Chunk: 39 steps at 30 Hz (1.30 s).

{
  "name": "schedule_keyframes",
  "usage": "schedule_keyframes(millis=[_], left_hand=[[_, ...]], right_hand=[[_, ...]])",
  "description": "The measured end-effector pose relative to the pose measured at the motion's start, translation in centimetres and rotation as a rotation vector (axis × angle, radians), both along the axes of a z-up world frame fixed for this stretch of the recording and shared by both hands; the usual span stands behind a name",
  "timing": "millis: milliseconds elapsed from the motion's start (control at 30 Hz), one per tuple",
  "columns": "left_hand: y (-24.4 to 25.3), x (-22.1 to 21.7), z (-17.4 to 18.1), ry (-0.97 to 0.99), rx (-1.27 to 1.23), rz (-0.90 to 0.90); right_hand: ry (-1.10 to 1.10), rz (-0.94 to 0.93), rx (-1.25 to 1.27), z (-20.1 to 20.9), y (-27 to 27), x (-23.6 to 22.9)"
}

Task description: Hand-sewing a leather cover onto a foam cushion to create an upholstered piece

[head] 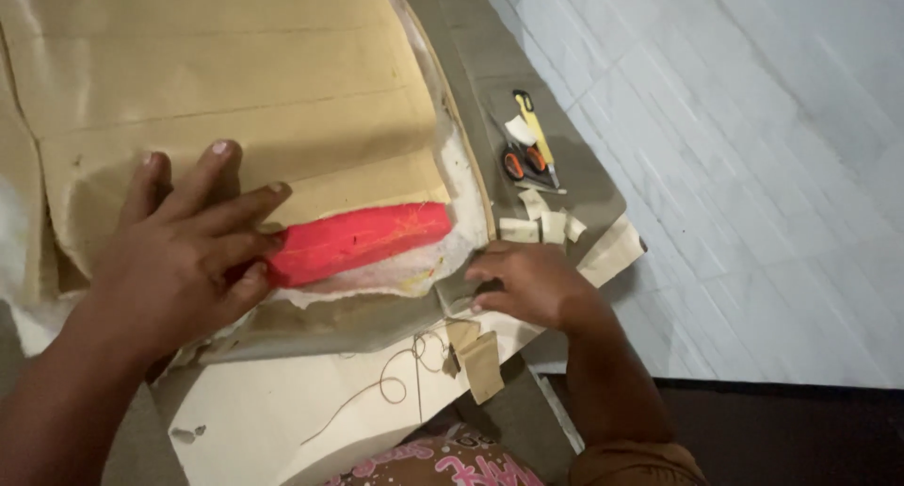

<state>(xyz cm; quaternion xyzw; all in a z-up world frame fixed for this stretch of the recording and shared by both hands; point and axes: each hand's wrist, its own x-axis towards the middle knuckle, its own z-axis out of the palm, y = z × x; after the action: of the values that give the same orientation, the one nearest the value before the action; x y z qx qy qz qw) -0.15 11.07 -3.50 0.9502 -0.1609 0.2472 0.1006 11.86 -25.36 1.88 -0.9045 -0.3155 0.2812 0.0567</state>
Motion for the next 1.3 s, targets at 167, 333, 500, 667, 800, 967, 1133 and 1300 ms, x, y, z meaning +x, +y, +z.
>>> schedule_keyframes(millis=[167, 333, 500, 667, 800, 967, 1133, 1300], left_hand=[[-0.5, -0.2, 1.2, 0.034, -0.004, -0.002], [-0.3, -0.5, 0.0, -0.001, -0.053, 0.003], [0.1, -0.2, -1.1, -0.122, -0.091, -0.051], [0.2, -0.3, -0.3, -0.020, -0.105, -0.027], [0.1, -0.3, 0.0, -0.022, -0.124, -0.042], [-0.1, -0.4, 0.5, -0.035, -0.112, -0.031], [-0.2, -0.3, 0.0, -0.076, -0.108, -0.037], [-0.2, -0.3, 0.1, -0.066, -0.112, -0.022]], right_hand=[[-0.133, 0.277, 0.291, -1.8, 0.4, -2.1], [-0.351, 0.474, 0.492, -4.6, 1.7, -4.2], [-0.126, 0.678, 0.454, -4.2, 3.0, -6.3], [-0.051, 0.815, 0.381, -3.2, 3.3, -8.0], [0.009, 0.860, 0.288, -2.1, 2.7, -9.3], [-0.330, 1.067, 0.307, -2.8, 2.6, -10.2], [-0.293, 1.123, 0.414, -2.3, 2.4, -9.8], [-0.353, 1.126, 0.400, -2.2, 2.2, -9.7]])
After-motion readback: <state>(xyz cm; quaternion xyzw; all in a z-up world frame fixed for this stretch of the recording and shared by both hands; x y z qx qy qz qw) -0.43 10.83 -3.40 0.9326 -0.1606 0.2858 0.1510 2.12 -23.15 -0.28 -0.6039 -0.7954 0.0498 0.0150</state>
